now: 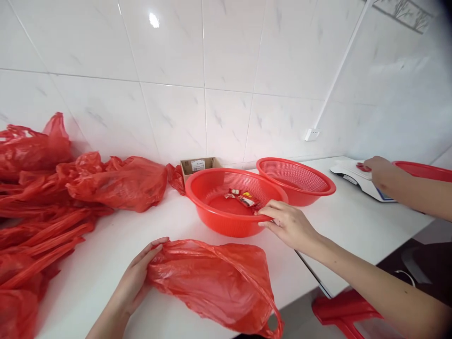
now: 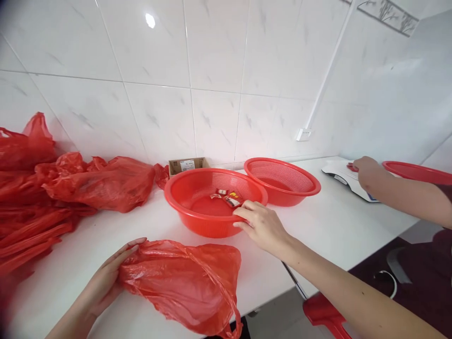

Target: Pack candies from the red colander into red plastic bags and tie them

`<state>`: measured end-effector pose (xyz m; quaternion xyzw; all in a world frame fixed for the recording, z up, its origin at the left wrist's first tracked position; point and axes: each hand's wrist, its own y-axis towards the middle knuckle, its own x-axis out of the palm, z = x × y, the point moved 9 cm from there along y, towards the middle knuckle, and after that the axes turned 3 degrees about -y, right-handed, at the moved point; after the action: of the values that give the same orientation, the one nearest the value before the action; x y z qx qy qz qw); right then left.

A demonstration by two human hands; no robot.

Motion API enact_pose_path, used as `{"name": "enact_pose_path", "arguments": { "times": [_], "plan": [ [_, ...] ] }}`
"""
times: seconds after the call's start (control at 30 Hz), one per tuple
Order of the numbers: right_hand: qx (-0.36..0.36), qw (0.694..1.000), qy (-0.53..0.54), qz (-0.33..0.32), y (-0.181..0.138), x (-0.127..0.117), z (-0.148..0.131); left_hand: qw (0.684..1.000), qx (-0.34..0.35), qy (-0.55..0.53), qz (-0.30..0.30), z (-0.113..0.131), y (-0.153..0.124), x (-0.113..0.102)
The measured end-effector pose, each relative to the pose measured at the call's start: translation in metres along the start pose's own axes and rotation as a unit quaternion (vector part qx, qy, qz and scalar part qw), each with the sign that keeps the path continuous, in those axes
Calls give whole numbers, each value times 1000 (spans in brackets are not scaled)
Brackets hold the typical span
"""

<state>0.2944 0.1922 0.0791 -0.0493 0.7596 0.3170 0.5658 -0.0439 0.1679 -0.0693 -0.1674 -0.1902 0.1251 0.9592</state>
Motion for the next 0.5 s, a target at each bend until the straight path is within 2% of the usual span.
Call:
{"name": "enact_pose_path", "arguments": {
  "times": [0.07,0.13,0.2,0.27,0.4,0.5],
  "plan": [
    [28,998,-60,-25,-5,11,10,1000,-4,23,-1,0,-3,2],
    [53,991,-97,-79,-10,23,15,999,-2,50,-10,1,-6,3],
    [67,983,-111,-134,-14,33,15,995,-11,84,-49,0,-8,7],
    [70,980,-101,-158,-15,35,12,986,-23,125,-109,-3,-11,12],
    [47,986,-51,-154,-11,28,-7,958,-13,193,-212,-6,-16,21],
    [5,996,-20,-90,-10,9,-43,943,-6,187,-276,-9,-23,30]
  ]
}}
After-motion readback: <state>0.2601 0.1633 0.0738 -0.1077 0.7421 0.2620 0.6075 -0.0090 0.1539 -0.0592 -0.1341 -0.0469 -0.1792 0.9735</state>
